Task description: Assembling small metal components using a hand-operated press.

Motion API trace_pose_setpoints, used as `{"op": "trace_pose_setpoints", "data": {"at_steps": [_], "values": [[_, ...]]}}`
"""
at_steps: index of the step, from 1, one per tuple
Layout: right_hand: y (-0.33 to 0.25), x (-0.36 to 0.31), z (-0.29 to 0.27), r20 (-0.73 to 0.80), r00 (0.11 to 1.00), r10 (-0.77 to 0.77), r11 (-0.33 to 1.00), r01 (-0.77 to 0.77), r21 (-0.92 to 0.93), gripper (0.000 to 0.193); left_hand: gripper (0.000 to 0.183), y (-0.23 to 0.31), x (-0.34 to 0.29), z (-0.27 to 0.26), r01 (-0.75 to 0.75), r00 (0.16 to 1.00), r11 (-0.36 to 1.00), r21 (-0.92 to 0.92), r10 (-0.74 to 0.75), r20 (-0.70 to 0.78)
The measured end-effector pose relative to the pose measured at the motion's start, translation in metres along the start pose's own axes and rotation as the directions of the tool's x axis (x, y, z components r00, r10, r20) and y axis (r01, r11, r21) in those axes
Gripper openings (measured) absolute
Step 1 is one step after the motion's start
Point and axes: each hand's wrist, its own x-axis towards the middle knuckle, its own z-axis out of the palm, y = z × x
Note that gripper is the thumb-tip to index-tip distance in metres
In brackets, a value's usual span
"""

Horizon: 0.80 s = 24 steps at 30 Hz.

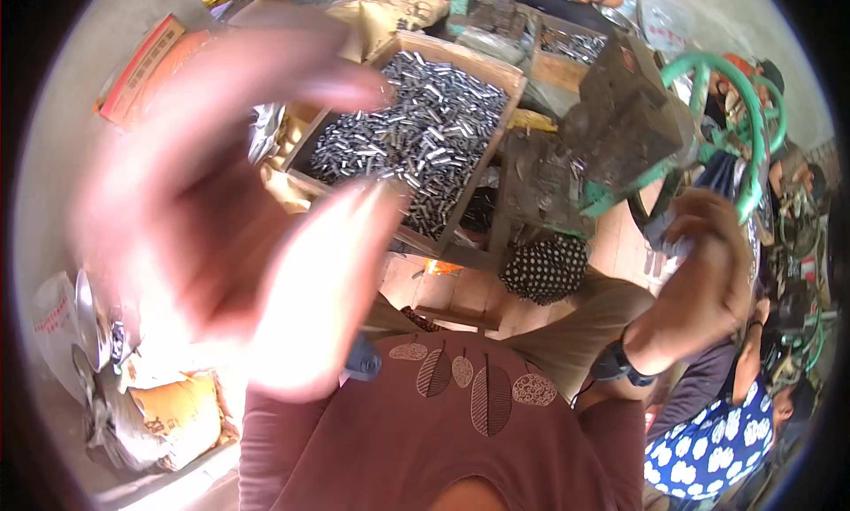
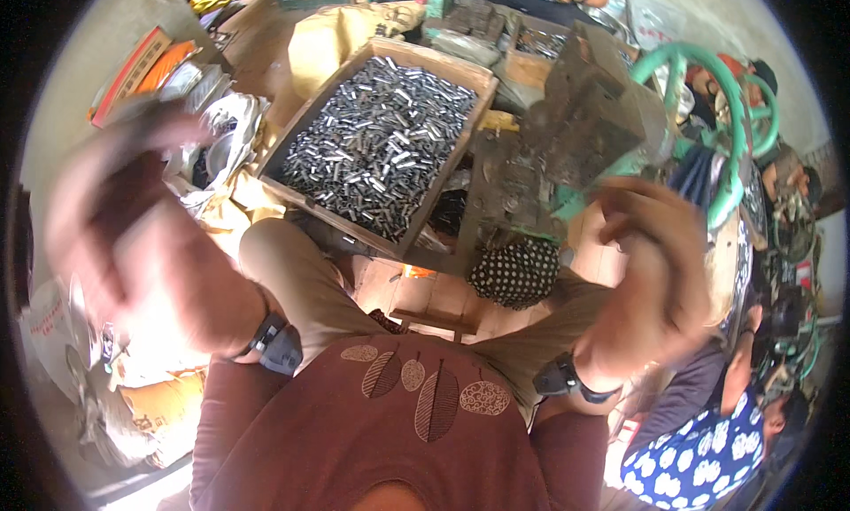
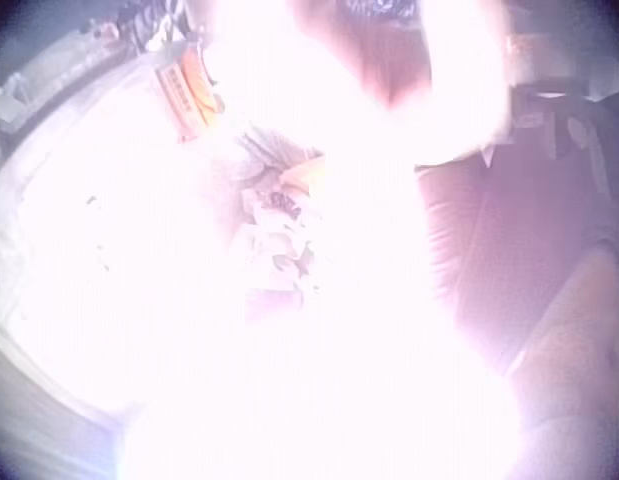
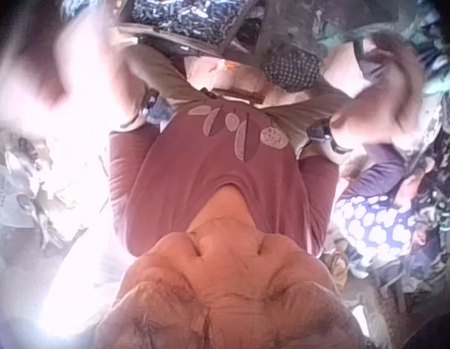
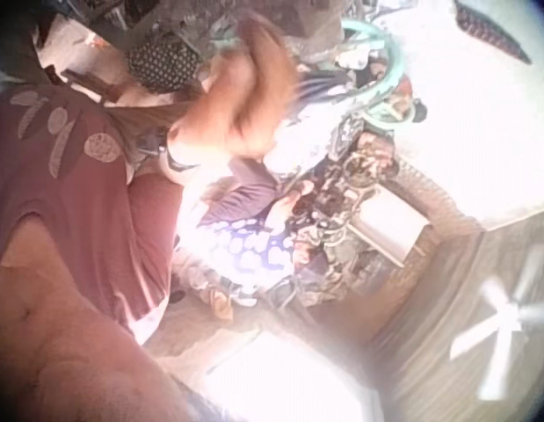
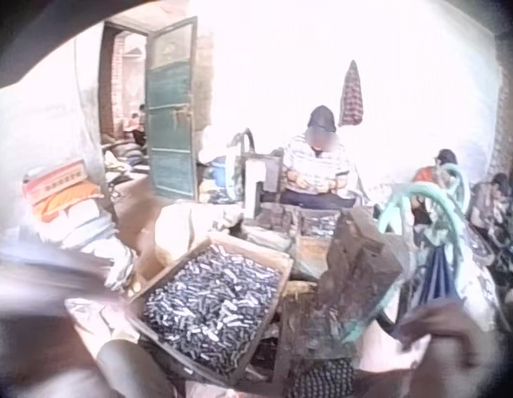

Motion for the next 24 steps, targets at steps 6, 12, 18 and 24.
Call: {"op": "trace_pose_setpoints", "data": {"at_steps": [6, 12, 18, 24], "values": [[0.070, -0.068, 0.106, 0.631, 0.665, 0.399, 0.844, -0.535, 0.030, 0.014, 0.036, -0.100, -0.122, 0.022, 0.422, 0.214, 0.715, 0.558, -0.677, 0.704], [0.113, -0.127, 0.154, 0.809, 0.543, 0.226, 0.973, -0.174, -0.154, 0.015, 0.024, -0.120, -0.239, 0.079, 0.394, 0.327, 0.757, 0.521, -0.646, 0.690], [0.137, -0.133, 0.180, 0.873, 0.433, 0.225, 0.974, -0.121, -0.191, 0.017, 0.012, -0.153, -0.242, 0.103, 0.392, 0.629, 0.876, 0.280, -0.478, 0.613], [0.160, -0.118, 0.209, 0.833, 0.516, 0.200, 0.954, 0.092, -0.286, 0.029, 0.015, -0.169, -0.241, 0.113, 0.598, 0.604, 0.777, 0.198, -0.599, 0.526]]}}
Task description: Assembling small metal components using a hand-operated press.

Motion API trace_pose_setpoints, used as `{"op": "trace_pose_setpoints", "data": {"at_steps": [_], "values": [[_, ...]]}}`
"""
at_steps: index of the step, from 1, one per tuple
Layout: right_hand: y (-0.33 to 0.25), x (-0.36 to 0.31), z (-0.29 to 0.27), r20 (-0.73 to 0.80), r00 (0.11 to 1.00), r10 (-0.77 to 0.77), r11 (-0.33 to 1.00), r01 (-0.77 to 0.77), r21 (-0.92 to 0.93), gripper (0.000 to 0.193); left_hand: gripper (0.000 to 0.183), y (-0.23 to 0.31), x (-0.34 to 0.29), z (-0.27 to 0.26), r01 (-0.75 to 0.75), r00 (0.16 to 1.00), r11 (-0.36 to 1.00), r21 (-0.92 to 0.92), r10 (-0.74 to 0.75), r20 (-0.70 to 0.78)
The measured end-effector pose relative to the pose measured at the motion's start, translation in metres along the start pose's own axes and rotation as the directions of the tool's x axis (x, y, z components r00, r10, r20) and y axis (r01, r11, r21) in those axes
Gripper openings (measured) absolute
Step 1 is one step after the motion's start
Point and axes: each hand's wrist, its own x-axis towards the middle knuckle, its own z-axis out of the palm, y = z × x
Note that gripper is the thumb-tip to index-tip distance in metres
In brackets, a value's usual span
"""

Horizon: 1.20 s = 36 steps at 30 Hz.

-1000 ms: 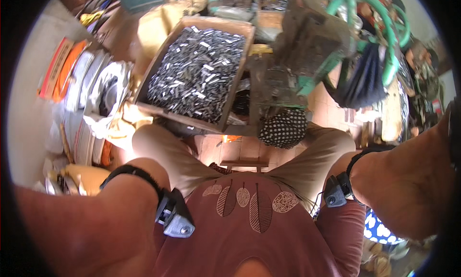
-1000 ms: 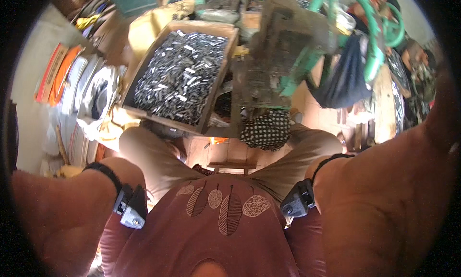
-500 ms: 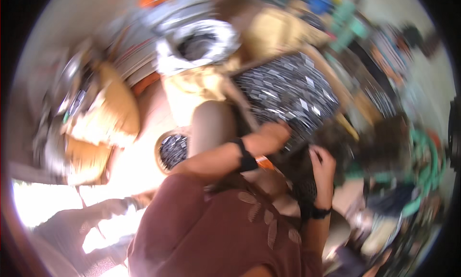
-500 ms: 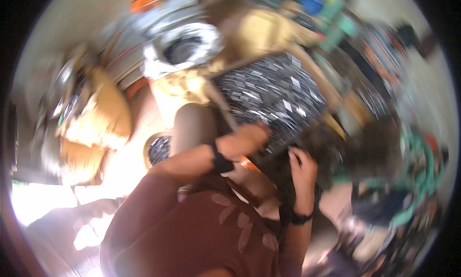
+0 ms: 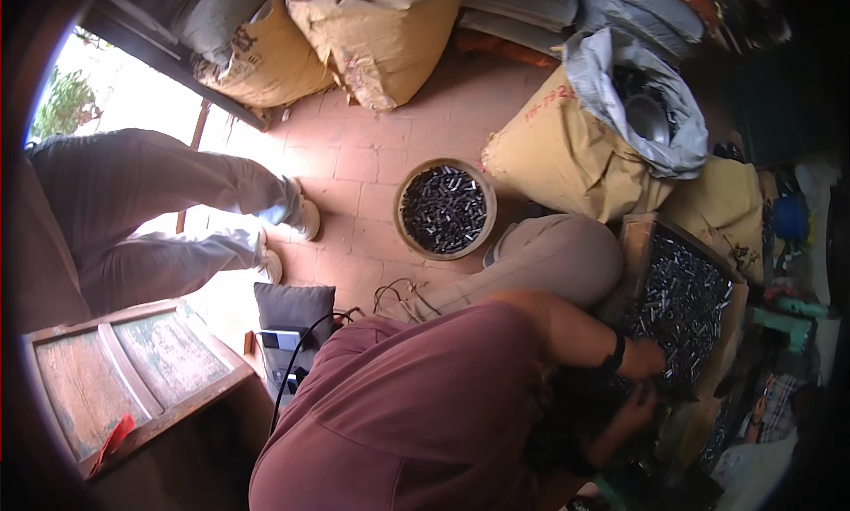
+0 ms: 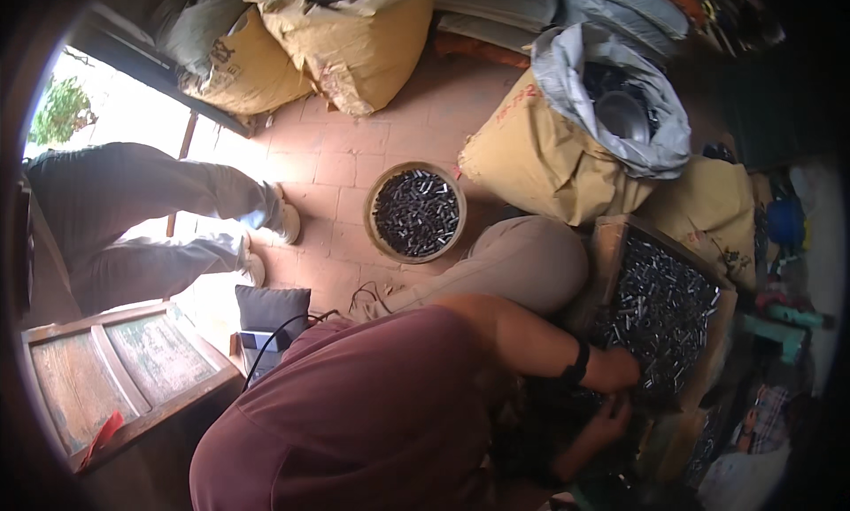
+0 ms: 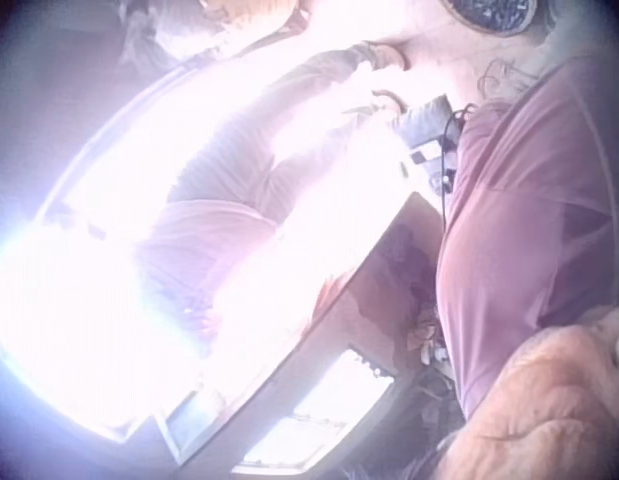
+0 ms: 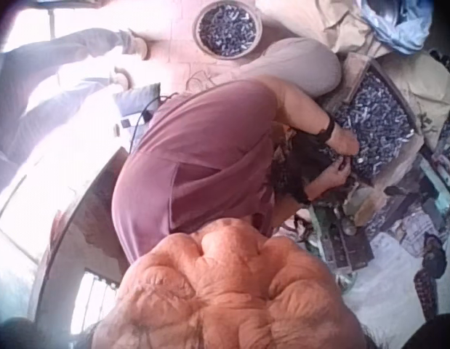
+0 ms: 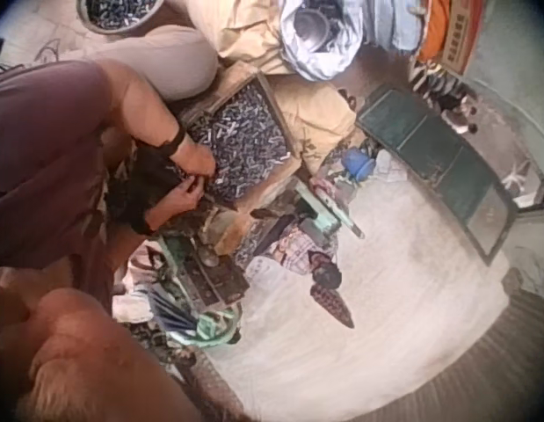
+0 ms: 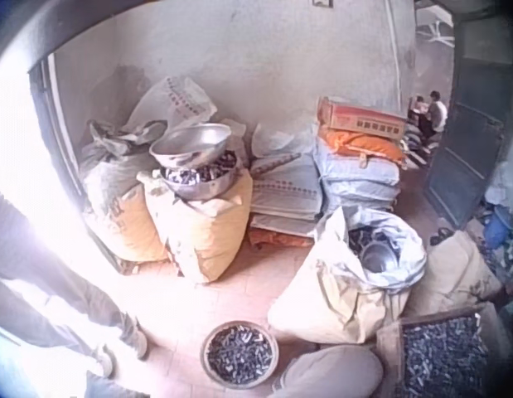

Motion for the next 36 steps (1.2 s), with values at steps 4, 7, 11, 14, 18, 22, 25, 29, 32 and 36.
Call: {"op": "trace_pose_setpoints", "data": {"at_steps": [4, 7, 11, 14, 18, 22, 25, 29, 32, 36], "values": [[0.055, 0.035, 0.010, -0.192, 0.976, -0.103, 0.974, 0.060, -0.216, 0.031, 0.016, 0.015, 0.029, 0.003, -0.047, 0.997, 0.998, 0.038, 0.049, -0.061], [0.055, 0.036, 0.017, -0.071, 0.978, -0.194, 0.966, 0.178, -0.188, 0.031, 0.012, 0.006, 0.040, 0.024, 0.026, 0.982, 0.992, 0.126, -0.002, -0.188], [0.057, 0.030, 0.016, 0.053, 0.967, -0.248, 0.953, 0.253, -0.167, 0.031, 0.014, 0.017, 0.044, 0.019, 0.125, 0.986, 0.974, 0.190, -0.101, -0.131], [0.051, 0.024, 0.017, 0.112, 0.958, -0.263, 0.952, 0.277, -0.132, 0.031, 0.016, 0.036, 0.036, 0.019, 0.356, 0.921, 0.925, 0.135, -0.324, -0.215], [0.041, 0.020, 0.018, 0.118, 0.966, -0.231, 0.967, 0.241, -0.080, 0.032, 0.020, 0.020, 0.022, -0.001, -0.066, 0.993, 0.989, 0.135, 0.052, 0.107], [0.025, 0.019, 0.020, -0.048, 0.998, -0.045, 0.991, 0.039, -0.127, 0.032, 0.018, 0.015, 0.016, 0.024, 0.115, 0.982, 0.934, 0.338, -0.158, 0.101], [-0.003, 0.023, 0.027, -0.156, 0.985, 0.068, 0.995, -0.079, -0.062, 0.028, 0.019, 0.015, 0.004, -0.029, 0.170, 0.934, 0.933, 0.318, -0.256, 0.251], [-0.004, 0.021, 0.034, -0.136, 0.945, 0.299, 0.880, -0.217, 0.423, 0.021, 0.017, 0.000, 0.006, -0.047, 0.188, 0.892, 0.939, 0.288, -0.286, 0.349], [-0.010, 0.015, 0.018, -0.089, 0.870, 0.484, 0.662, -0.298, 0.687, 0.021, 0.016, -0.008, 0.008, -0.036, 0.169, 0.979, 0.983, 0.064, -0.175, 0.100], [-0.005, 0.007, 0.010, -0.018, 0.823, 0.568, 0.455, -0.295, 0.840, 0.021, 0.013, -0.008, 0.010, -0.021, 0.189, 0.978, 0.861, -0.472, -0.209, 0.010]]}}
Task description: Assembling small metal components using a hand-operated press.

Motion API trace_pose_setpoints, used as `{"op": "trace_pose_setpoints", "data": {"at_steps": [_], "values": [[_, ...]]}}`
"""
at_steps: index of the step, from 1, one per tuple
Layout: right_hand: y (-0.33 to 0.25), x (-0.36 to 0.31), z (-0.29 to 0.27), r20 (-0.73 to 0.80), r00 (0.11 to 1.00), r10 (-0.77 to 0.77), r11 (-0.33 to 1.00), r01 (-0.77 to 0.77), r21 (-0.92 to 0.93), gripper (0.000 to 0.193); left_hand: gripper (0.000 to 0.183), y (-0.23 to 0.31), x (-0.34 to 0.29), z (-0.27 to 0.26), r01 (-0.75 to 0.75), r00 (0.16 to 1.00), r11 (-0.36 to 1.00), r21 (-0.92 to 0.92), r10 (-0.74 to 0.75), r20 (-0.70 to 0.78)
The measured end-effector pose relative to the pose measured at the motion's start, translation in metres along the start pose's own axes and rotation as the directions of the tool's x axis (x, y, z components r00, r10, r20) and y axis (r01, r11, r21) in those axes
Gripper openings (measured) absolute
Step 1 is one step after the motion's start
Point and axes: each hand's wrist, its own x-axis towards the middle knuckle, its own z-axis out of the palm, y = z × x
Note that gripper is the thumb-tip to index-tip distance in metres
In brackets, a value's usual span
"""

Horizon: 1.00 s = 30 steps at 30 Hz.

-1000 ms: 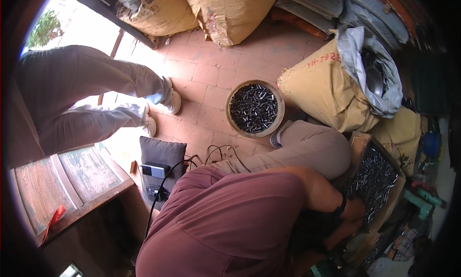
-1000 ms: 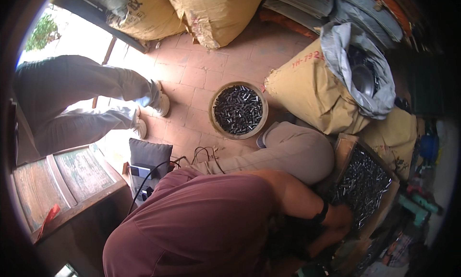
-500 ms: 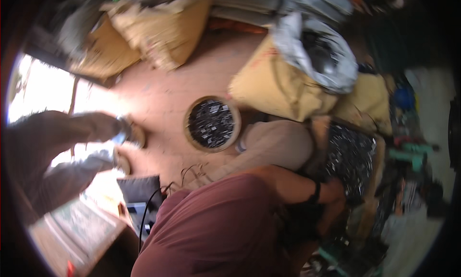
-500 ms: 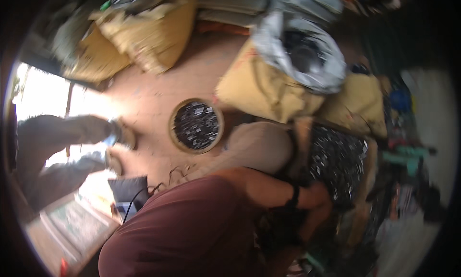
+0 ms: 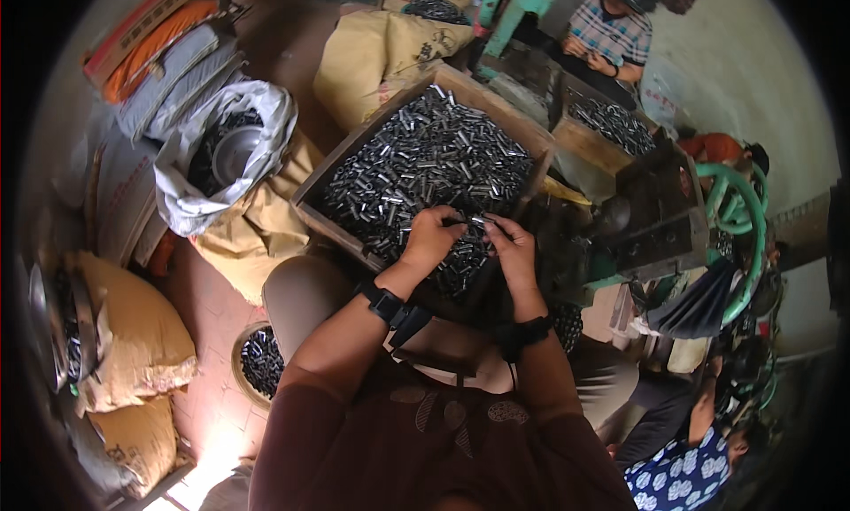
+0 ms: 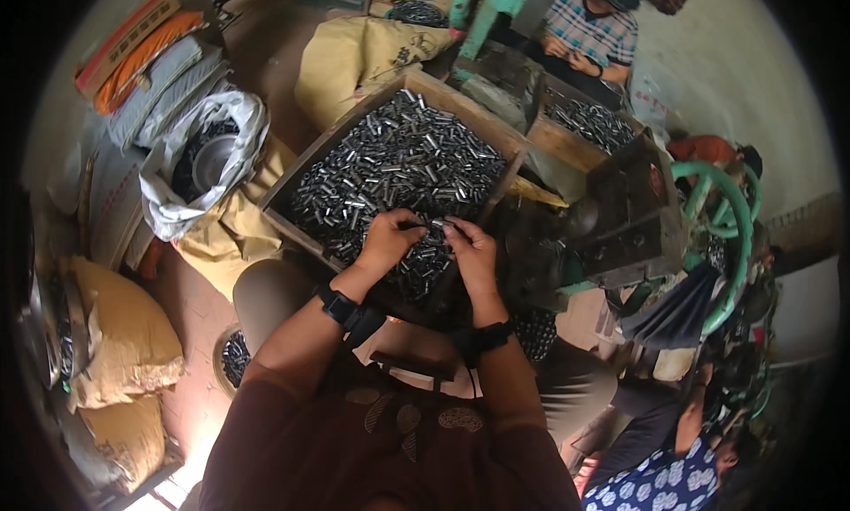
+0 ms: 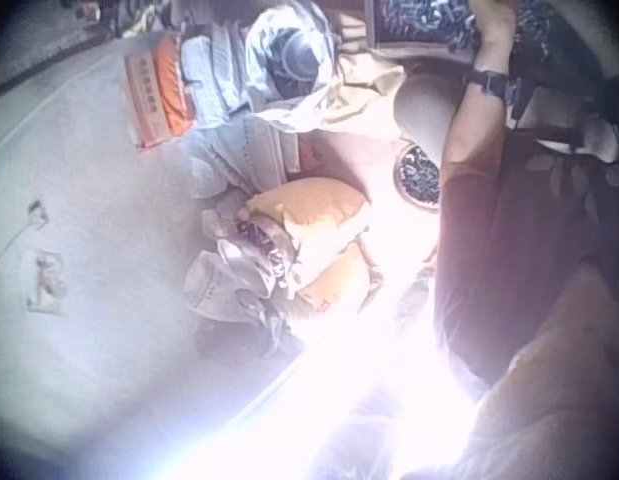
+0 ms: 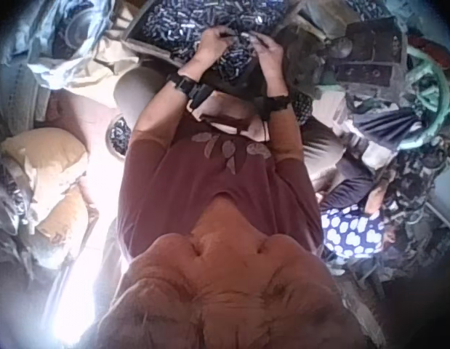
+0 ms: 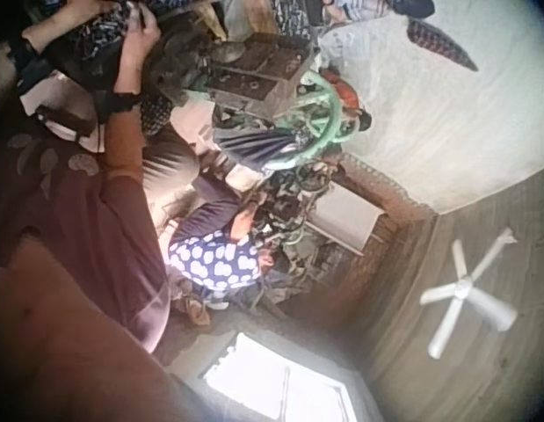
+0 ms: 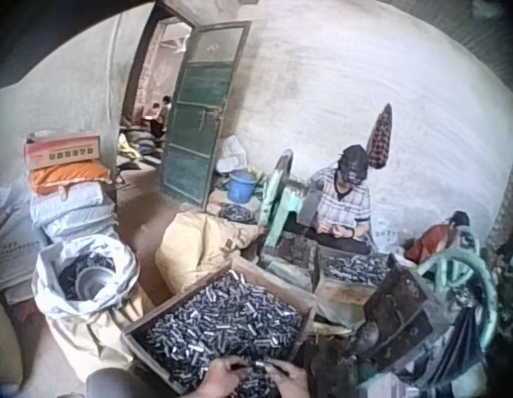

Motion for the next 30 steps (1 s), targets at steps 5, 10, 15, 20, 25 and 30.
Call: {"op": "trace_pose_setpoints", "data": {"at_steps": [5, 10, 15, 20, 25, 30], "values": [[0.004, -0.003, 0.008, 0.025, 0.999, -0.032, 0.997, 0.030, 0.074, 0.021, 0.008, 0.000, -0.003, 0.003, 0.274, 0.959, 0.938, -0.211, -0.251, 0.132], [-0.019, -0.003, 0.009, 0.054, 0.998, -0.035, 0.979, 0.024, 0.204, 0.022, 0.013, 0.005, -0.003, -0.004, 0.153, 0.988, 0.987, -0.056, -0.153, 0.009], [-0.005, -0.002, 0.006, 0.013, 1.000, -0.003, 1.000, 0.004, -0.028, 0.022, 0.012, 0.004, 0.004, -0.012, 0.257, 0.966, 0.936, -0.240, -0.254, 0.046], [-0.015, -0.012, 0.005, 0.044, 0.989, 0.143, 0.968, -0.149, 0.204, 0.017, 0.014, -0.007, 0.003, -0.013, 0.176, 0.983, 0.969, -0.174, -0.183, -0.024], [-0.010, -0.019, -0.012, -0.004, 0.984, 0.176, 0.962, -0.171, 0.211, 0.019, 0.015, 0.013, -0.011, -0.011, -0.073, 0.997, 0.873, 0.482, 0.082, 0.003], [-0.007, -0.029, -0.016, 0.092, 0.985, 0.147, 0.958, -0.164, 0.234, 0.020, 0.019, -0.004, -0.022, 0.011, -0.133, 0.983, 0.608, 0.783, -0.021, 0.183]]}}
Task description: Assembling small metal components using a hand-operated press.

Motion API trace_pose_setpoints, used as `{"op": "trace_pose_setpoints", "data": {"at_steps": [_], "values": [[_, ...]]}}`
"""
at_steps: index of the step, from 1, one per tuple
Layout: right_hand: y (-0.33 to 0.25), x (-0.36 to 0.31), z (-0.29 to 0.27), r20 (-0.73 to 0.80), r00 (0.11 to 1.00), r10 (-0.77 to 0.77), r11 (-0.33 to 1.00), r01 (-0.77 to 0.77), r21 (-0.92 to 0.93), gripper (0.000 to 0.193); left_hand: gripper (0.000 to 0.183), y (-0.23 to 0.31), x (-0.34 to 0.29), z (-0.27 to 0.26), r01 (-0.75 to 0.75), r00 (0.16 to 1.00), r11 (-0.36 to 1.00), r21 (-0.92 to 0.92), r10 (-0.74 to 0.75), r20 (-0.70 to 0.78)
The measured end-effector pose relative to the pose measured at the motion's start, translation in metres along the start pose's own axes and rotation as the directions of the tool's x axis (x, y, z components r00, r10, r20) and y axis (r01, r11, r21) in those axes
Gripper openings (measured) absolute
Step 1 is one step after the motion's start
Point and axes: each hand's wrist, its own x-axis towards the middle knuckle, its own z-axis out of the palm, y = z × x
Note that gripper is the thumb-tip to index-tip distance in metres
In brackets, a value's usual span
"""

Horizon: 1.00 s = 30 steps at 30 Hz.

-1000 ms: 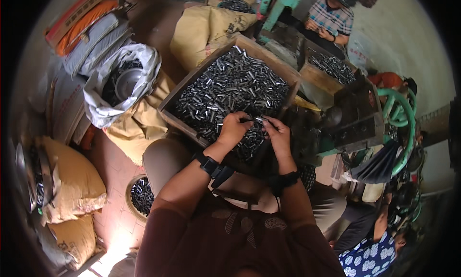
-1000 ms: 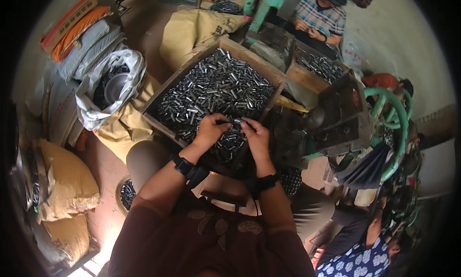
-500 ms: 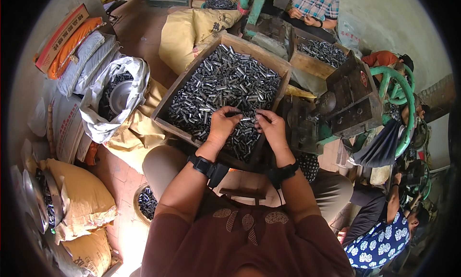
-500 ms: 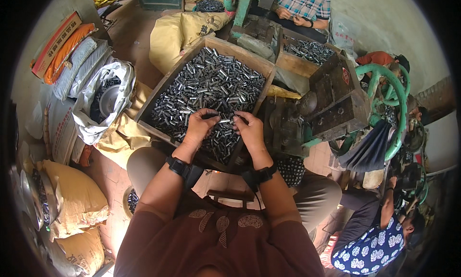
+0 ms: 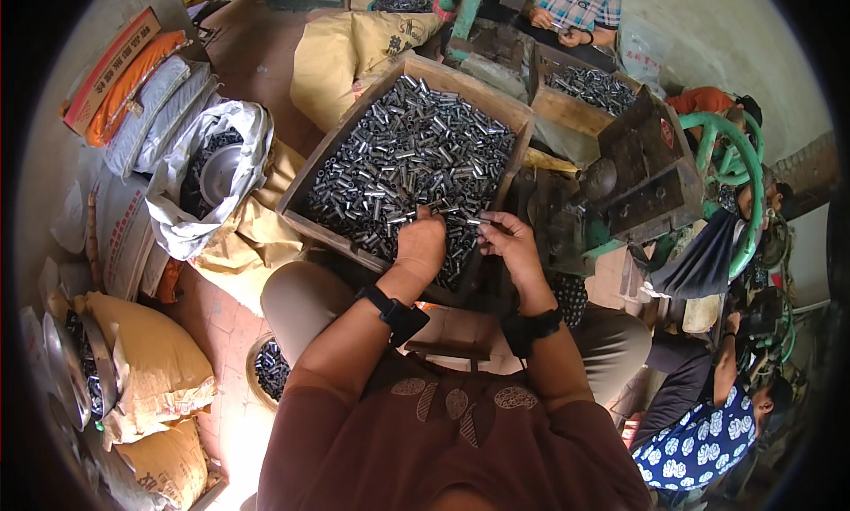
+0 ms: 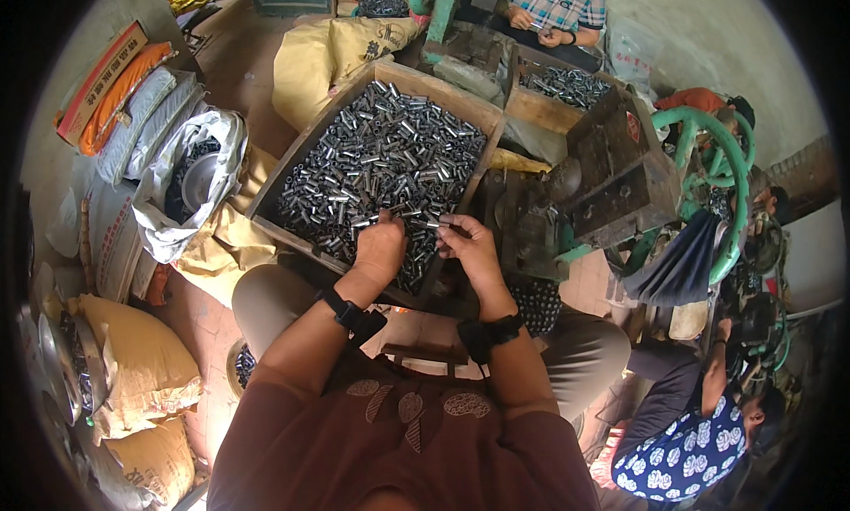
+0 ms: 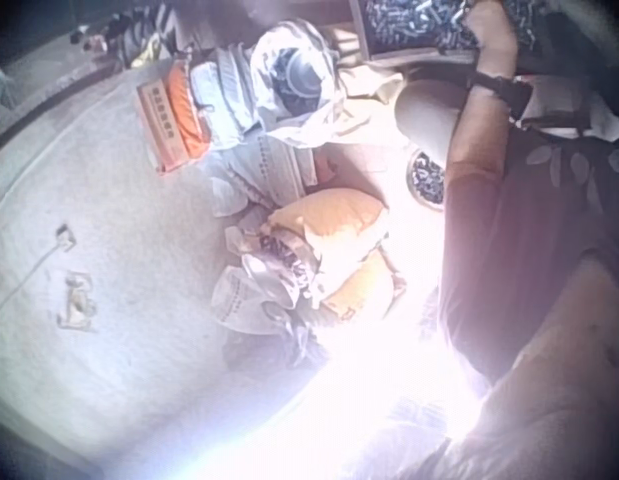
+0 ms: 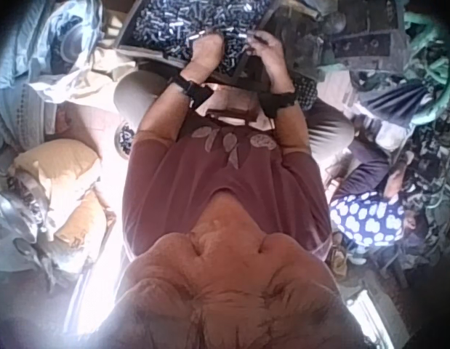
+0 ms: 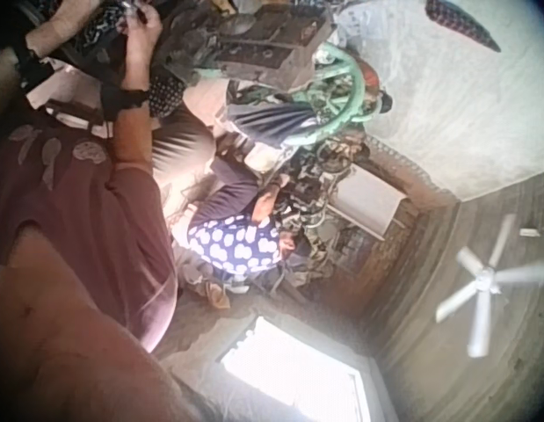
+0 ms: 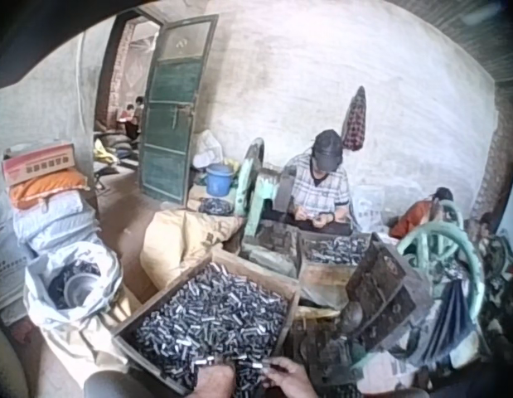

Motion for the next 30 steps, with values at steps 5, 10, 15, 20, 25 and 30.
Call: {"op": "trace_pose_setpoints", "data": {"at_steps": [5, 10, 15, 20, 25, 30], "values": [[-0.001, -0.004, -0.002, -0.058, 0.998, 0.030, 0.999, -0.031, -0.017, 0.020, 0.020, 0.004, 0.002, -0.006, 0.021, 0.999, 0.988, -0.155, -0.025, -0.029], [-0.007, -0.008, 0.000, -0.104, 0.994, -0.031, 0.997, 0.023, -0.078, 0.019, 0.024, -0.005, 0.013, -0.019, 0.308, 0.949, 0.367, -0.878, -0.059, 0.309], [-0.010, -0.012, 0.006, -0.117, 0.986, -0.121, 0.991, 0.113, -0.074, 0.016, 0.017, 0.007, 0.003, -0.036, 0.404, 0.913, -0.134, -0.905, 0.007, 0.407], [-0.010, -0.013, 0.013, -0.114, 0.983, -0.147, 0.989, 0.142, -0.051, 0.016, 0.013, 0.003, 0.001, -0.036, 0.431, 0.901, -0.193, -0.882, 0.039, 0.432], [-0.007, -0.014, 0.012, -0.141, 0.979, -0.148, 0.986, 0.136, -0.091, 0.016, 0.011, 0.004, -0.002, -0.035, 0.444, 0.894, -0.272, -0.854, 0.076, 0.441], [-0.007, -0.015, 0.010, -0.142, 0.975, -0.172, 0.984, 0.164, -0.066, 0.016, 0.010, 0.011, -0.003, -0.037, 0.433, 0.900, -0.262, -0.862, 0.075, 0.429]]}}
